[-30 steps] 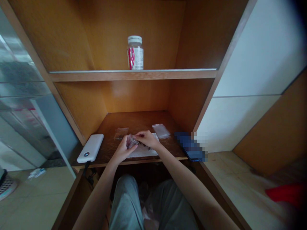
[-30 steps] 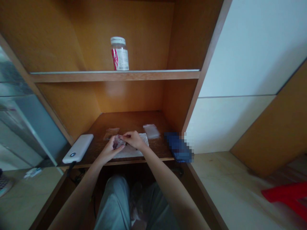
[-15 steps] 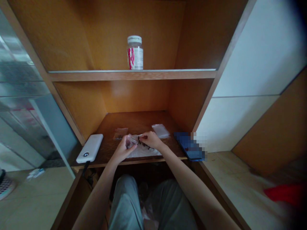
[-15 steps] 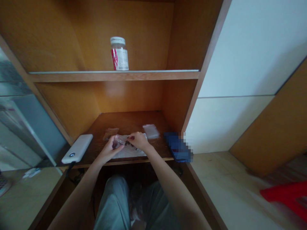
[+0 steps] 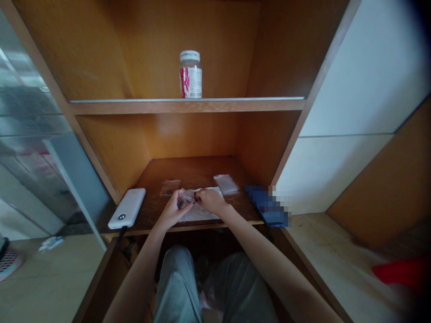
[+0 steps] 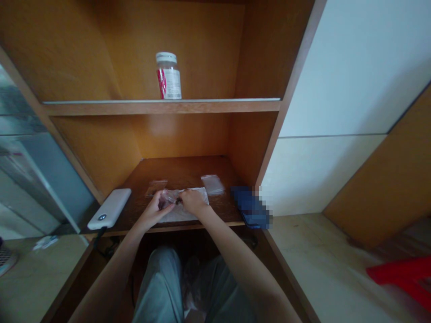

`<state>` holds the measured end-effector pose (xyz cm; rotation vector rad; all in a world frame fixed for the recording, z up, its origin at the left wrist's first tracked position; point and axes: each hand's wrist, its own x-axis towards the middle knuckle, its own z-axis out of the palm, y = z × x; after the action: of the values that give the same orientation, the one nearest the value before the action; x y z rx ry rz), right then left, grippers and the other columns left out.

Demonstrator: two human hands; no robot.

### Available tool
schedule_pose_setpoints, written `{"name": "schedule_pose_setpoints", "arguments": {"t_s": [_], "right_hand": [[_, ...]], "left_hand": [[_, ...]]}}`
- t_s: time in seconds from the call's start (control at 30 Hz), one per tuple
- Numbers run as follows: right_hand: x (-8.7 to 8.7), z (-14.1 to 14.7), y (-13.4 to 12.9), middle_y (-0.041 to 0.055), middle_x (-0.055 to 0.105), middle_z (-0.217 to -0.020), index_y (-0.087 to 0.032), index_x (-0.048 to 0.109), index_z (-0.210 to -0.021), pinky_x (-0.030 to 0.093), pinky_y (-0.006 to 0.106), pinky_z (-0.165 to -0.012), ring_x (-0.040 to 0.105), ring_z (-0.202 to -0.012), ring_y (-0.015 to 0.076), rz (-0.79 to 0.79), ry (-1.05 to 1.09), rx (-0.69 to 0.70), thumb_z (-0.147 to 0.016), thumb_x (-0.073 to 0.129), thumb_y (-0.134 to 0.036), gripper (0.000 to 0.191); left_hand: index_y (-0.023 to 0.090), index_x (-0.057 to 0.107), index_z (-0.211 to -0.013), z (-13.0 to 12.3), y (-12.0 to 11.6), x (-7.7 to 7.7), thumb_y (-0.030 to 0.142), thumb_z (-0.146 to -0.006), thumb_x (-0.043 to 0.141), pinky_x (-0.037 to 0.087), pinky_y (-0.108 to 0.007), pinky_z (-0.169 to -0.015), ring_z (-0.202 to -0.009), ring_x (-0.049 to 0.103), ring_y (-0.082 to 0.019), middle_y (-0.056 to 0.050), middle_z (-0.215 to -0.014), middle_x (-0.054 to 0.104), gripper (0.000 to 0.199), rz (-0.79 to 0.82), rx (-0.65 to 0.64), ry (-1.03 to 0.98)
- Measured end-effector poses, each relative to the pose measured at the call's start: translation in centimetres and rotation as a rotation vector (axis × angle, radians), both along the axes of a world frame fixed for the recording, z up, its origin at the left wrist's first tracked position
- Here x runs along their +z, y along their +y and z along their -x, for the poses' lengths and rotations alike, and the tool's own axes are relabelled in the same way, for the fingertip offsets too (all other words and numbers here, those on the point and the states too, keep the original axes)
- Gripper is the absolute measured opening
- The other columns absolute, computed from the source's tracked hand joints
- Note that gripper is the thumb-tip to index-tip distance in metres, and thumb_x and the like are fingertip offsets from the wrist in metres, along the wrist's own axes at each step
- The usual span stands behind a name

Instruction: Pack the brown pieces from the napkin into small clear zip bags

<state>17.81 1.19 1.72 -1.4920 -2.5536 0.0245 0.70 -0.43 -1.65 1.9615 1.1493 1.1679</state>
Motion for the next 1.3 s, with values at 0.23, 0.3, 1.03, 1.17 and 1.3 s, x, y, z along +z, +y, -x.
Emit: {"name": "schedule_pose_setpoints", "arguments": {"t_s": [0.23,0.3,1.03,1.17,1.3], "right_hand": [[0.8,0.1,0.0,0.0142,0.066,-0.093,-0.013,0.063,-0.092,0.046,0.03,-0.071,0.062,-0.087,0.0247,-0.1,-0.13,0.165,-0.081,0.045,-0.019,0.022],[1.0,0.1,0.1,0.0146,0.066,-0.094,-0.012,0.063,-0.094,0.046,0.03,-0.071,0.062,-0.088,0.0252,-0.096,-0.16,0.19,-0.08,0.046,-0.018,0.023],[0.3,-1.1,2.1,0.0039,0.066,-0.078,-0.016,0.061,-0.081,0.042,0.021,-0.063,0.059,-0.07,0.0118,-0.019,0.633,0.105,-0.074,0.053,-0.022,0.012],[-0.2,-0.3,2.5,0.0033,0.064,-0.074,-0.014,0.059,-0.077,0.044,0.02,-0.062,0.058,-0.067,0.0101,0.087,0.962,0.177,-0.073,0.054,-0.023,0.011],[-0.4,0.5,2.3,0.0024,0.063,-0.072,-0.014,0.06,-0.076,0.043,0.021,-0.062,0.056,-0.066,0.0098,0.124,0.976,0.193,-0.072,0.057,-0.024,0.011]], "left_hand": [[0.019,0.04,-0.108,0.0,0.0,0.0,0.035,-0.073,0.058,0.04,-0.037,-0.087,-0.096,0.054,-0.019,-0.007,-0.102,0.055,0.043,0.004,0.0,0.005],[0.019,0.04,-0.108,0.0,0.0,0.0,0.035,-0.073,0.059,0.039,-0.037,-0.088,-0.097,0.053,-0.019,-0.007,-0.103,0.055,0.043,-0.008,0.018,0.016],[0.02,0.039,-0.109,0.1,-0.2,0.0,0.035,-0.073,0.058,0.04,-0.036,-0.088,-0.098,0.052,-0.018,-0.005,-0.101,0.054,0.043,0.016,0.04,0.021],[0.02,0.039,-0.108,0.1,-0.1,-0.1,0.035,-0.074,0.057,0.04,-0.036,-0.087,-0.094,0.053,-0.017,-0.005,-0.099,0.054,0.041,0.011,0.035,0.015],[0.02,0.04,-0.105,0.0,0.0,-0.1,0.033,-0.074,0.057,0.04,-0.036,-0.087,-0.094,0.053,-0.017,-0.005,-0.1,0.054,0.038,-0.001,0.013,-0.003]]}}
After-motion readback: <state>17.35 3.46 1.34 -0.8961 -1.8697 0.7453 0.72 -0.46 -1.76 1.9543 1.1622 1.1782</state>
